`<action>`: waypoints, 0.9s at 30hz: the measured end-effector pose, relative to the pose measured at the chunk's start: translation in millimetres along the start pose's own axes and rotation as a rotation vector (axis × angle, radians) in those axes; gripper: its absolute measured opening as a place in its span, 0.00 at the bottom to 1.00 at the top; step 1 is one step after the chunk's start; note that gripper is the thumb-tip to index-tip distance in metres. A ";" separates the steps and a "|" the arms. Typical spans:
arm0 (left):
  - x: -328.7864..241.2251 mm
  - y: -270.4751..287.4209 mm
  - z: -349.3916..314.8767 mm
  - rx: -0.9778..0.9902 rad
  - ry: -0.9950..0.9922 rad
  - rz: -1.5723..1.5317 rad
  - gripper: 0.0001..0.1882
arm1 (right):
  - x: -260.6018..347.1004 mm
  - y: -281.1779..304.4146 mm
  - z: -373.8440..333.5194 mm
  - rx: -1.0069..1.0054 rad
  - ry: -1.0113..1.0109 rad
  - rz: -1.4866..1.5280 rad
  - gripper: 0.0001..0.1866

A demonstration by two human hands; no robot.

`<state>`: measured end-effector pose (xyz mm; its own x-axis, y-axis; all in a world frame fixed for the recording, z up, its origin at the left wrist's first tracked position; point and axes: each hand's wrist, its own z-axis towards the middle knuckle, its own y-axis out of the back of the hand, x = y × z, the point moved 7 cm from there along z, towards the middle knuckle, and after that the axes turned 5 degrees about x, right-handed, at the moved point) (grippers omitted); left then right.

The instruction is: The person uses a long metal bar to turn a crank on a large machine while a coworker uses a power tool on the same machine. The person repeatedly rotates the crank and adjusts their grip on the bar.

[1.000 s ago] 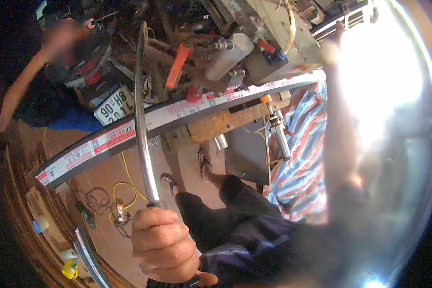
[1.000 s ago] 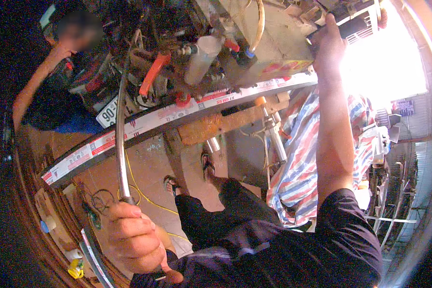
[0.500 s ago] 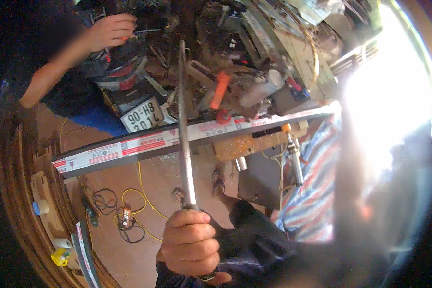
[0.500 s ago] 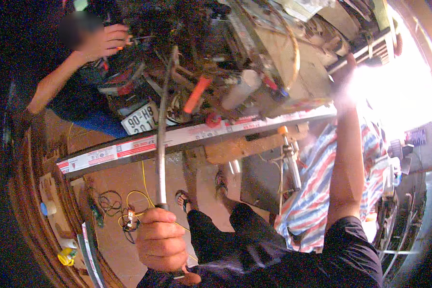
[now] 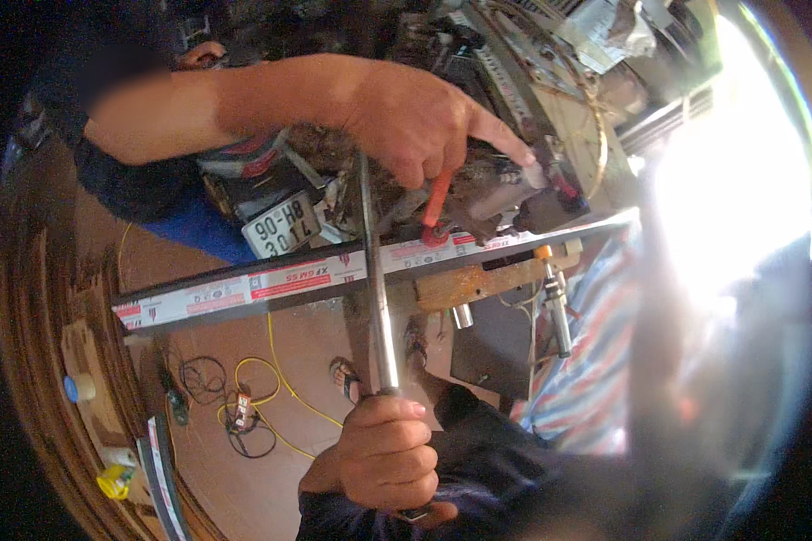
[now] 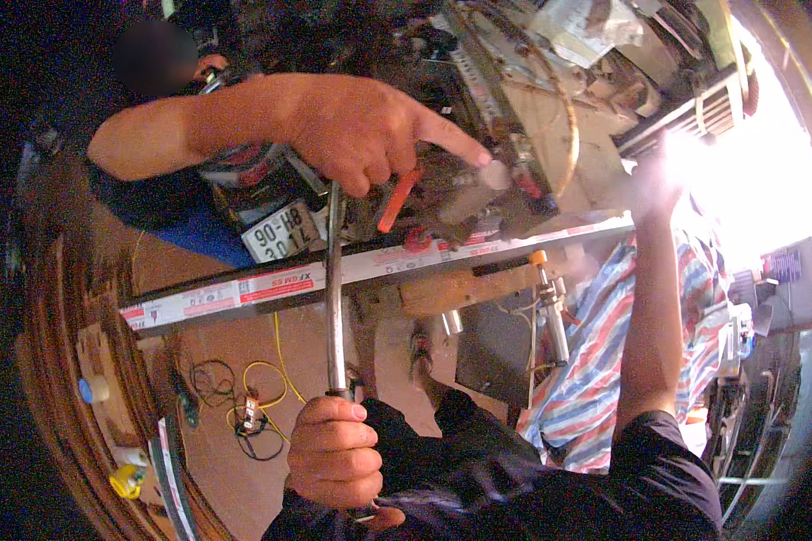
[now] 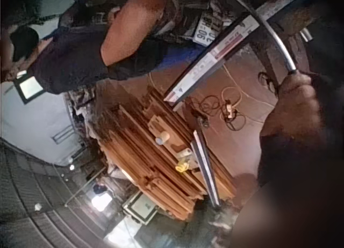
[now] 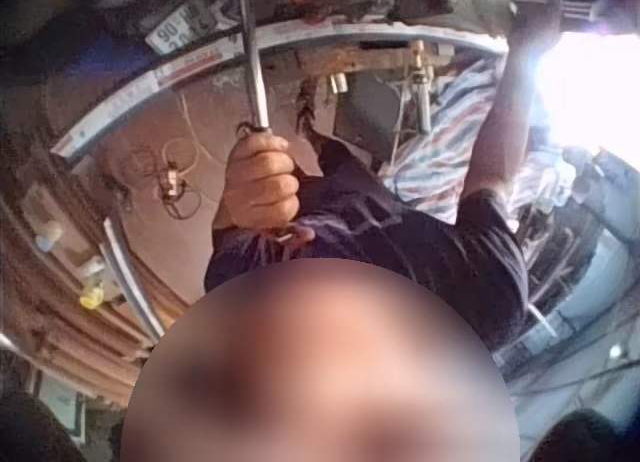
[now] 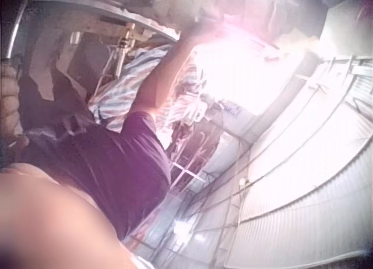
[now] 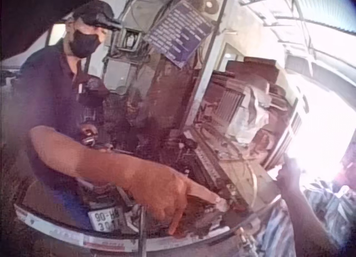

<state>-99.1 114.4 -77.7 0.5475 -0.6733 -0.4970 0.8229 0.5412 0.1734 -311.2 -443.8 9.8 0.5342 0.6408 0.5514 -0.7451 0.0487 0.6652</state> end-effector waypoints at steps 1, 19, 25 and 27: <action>-0.7 -0.1 1.7 -0.007 0.004 0.010 0.22 | 12.0 -4.6 -4.8 0.021 0.045 -0.411 0.26; -1.3 9.5 48.2 -0.051 0.083 0.005 0.23 | 31.6 -1.1 -7.4 -0.305 -0.346 0.722 0.15; 4.7 14.3 90.3 -0.179 0.067 0.026 0.22 | 35.9 7.7 -6.6 -0.267 -0.327 0.663 0.17; 8.2 14.6 111.3 -0.202 0.019 -0.009 0.22 | 37.3 11.9 -6.7 -0.281 -0.335 0.668 0.20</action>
<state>-65.6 60.7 15.4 0.5355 -0.6703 -0.5137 0.7795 0.6263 -0.0047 -302.9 -414.1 34.9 -0.0021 0.3403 0.9403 -0.9989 -0.0444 0.0138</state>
